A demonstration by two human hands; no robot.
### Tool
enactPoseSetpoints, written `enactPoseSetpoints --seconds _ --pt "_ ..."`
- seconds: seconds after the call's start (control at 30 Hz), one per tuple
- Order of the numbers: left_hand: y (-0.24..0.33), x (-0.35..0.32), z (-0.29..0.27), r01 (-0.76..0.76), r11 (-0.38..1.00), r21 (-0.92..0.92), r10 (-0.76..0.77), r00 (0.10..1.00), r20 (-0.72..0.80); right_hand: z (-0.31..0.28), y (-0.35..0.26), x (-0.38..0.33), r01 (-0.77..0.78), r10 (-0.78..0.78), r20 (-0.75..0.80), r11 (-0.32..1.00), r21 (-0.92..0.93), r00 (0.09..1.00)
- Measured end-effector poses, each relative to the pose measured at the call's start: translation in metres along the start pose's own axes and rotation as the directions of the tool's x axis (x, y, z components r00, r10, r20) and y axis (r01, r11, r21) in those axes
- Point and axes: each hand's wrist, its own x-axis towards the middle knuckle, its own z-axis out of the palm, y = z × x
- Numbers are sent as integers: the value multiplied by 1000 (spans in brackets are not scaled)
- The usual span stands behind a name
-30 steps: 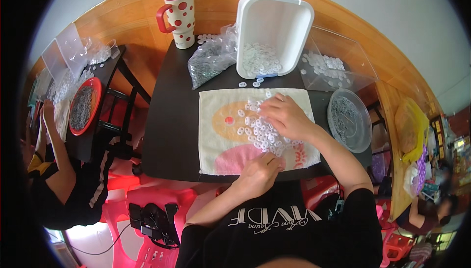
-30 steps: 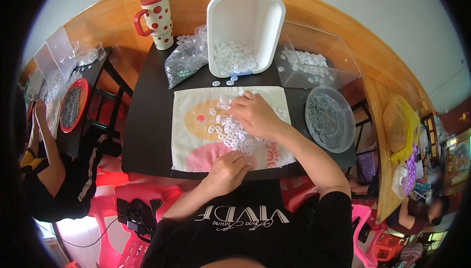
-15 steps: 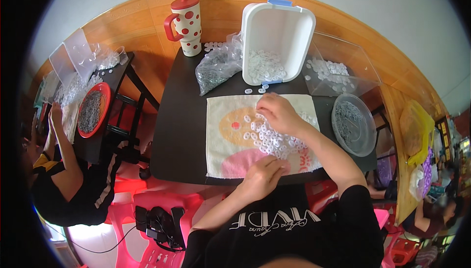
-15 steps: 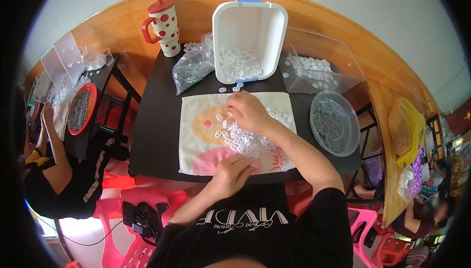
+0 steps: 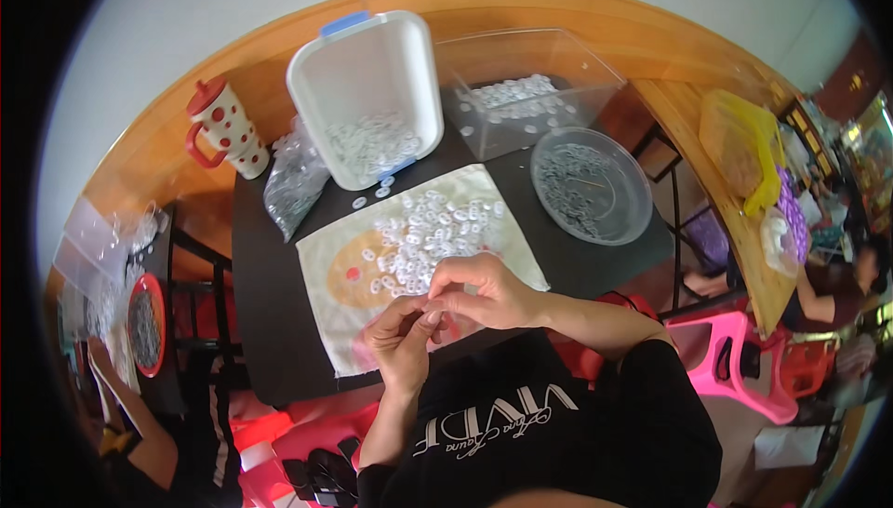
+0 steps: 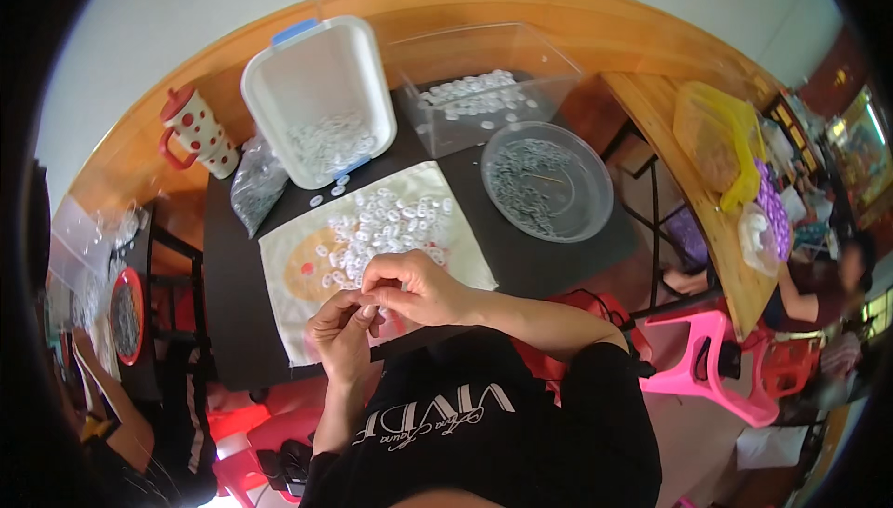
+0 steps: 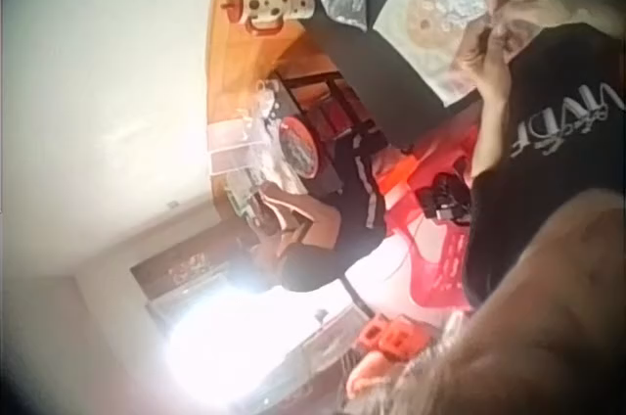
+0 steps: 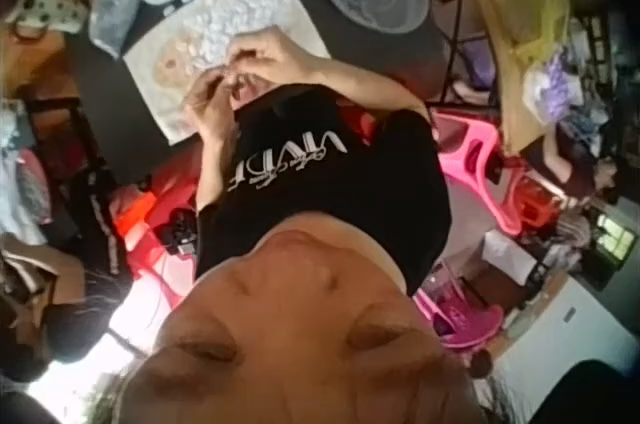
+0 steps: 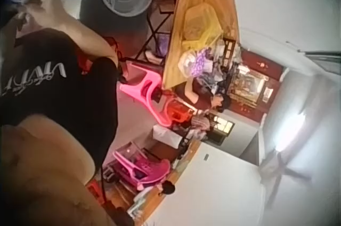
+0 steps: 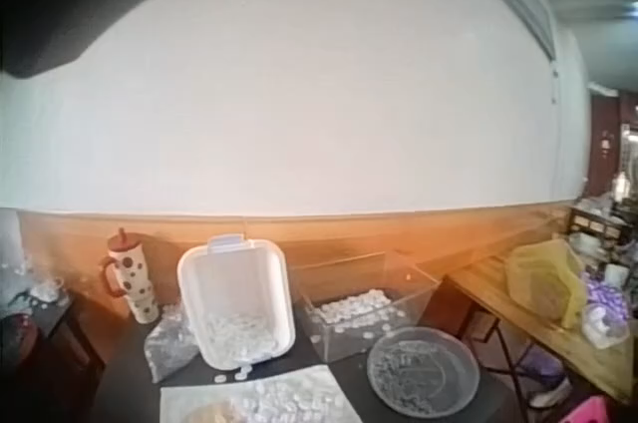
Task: Assembling small white plastic rings and clips by hand.
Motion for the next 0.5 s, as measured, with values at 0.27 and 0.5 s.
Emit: enactPoseSetpoints --seconds 0.27,0.5 --pt "-5 2 21 74 992 -98 -69 996 57 -94 -1 -40 154 -278 -130 799 -582 952" --pt "-21 3 14 73 997 24 -75 991 109 -225 43 -101 -306 7 -377 597 -741 926"
